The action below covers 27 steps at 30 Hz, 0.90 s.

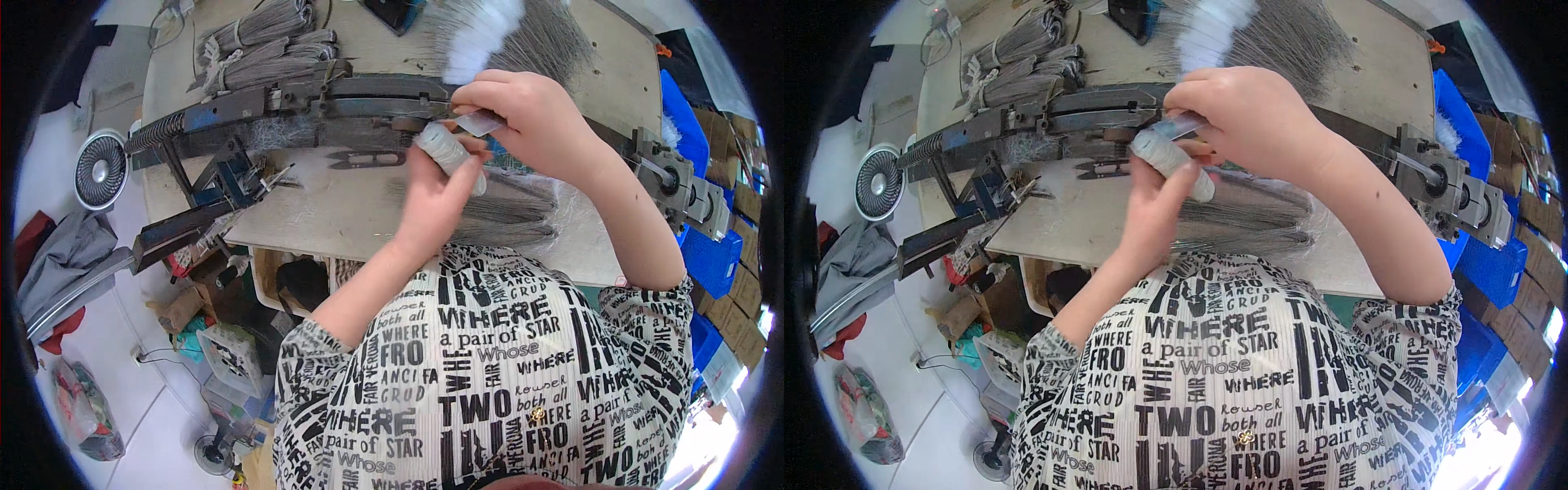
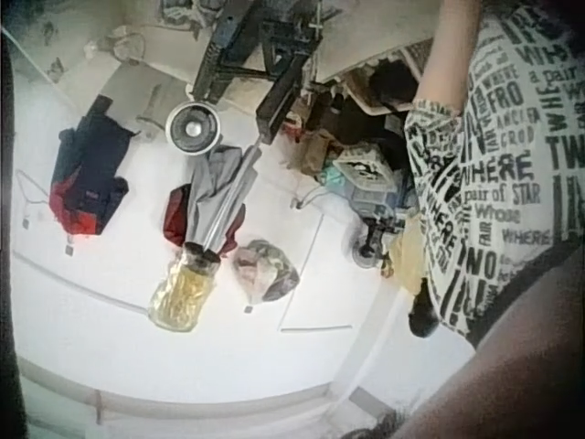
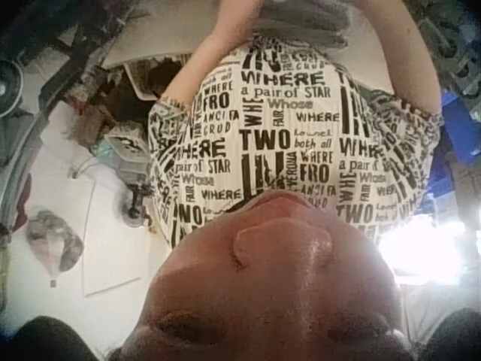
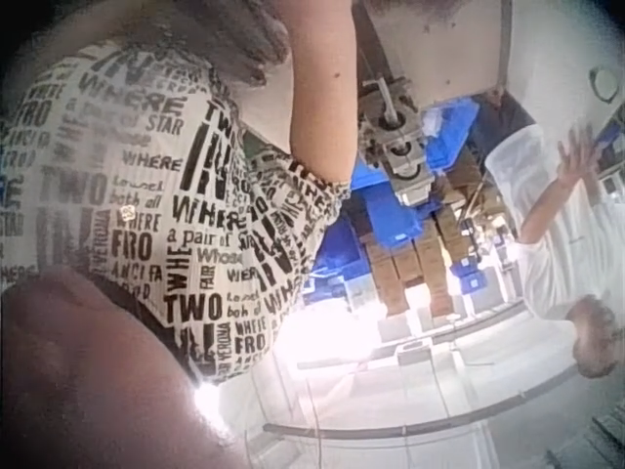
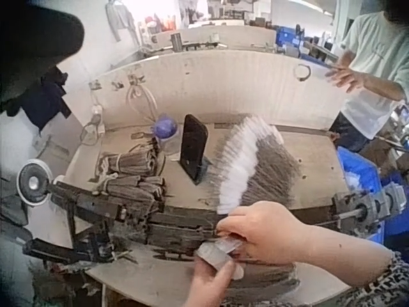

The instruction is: The person is assembling brushes by inserting bristles into a metal frame using a specialized machine.

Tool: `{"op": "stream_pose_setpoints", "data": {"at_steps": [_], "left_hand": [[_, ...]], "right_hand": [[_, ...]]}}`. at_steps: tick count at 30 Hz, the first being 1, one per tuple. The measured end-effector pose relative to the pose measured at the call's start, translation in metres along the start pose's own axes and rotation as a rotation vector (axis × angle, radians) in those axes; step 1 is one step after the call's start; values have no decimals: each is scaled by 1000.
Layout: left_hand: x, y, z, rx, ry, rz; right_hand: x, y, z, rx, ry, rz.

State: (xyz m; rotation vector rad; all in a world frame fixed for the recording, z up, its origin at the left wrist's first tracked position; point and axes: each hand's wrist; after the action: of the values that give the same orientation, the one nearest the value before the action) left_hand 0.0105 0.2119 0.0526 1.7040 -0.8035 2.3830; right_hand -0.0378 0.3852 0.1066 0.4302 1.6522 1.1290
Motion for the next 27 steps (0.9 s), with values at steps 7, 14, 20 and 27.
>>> {"op": "stream_pose_setpoints", "data": {"at_steps": [7, 14, 20, 27], "left_hand": [[-22, 43, -15, 33, 45, -412], [10, 146, 38, 291, 296, -239], [21, 196, 78, 637, 130, 28], [13, 180, 72, 749, 104, 52]], "right_hand": [[-4, 1, 0, 9, 92, 82], [-14, 4, 65, 12, 132, 13], [14, -26, 45, -96, -59, 107], [18, -37, 48, -112, -158, 125]]}}
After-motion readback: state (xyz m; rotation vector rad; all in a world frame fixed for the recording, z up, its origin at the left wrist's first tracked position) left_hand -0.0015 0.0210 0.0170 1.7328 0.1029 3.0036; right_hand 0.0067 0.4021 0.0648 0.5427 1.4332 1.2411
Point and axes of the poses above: each hand's wrist, its own z-axis away from the middle knuckle, its own y-axis out of the back of the hand, x = y × z, and after that the axes turned 5 degrees about -x, right-handed
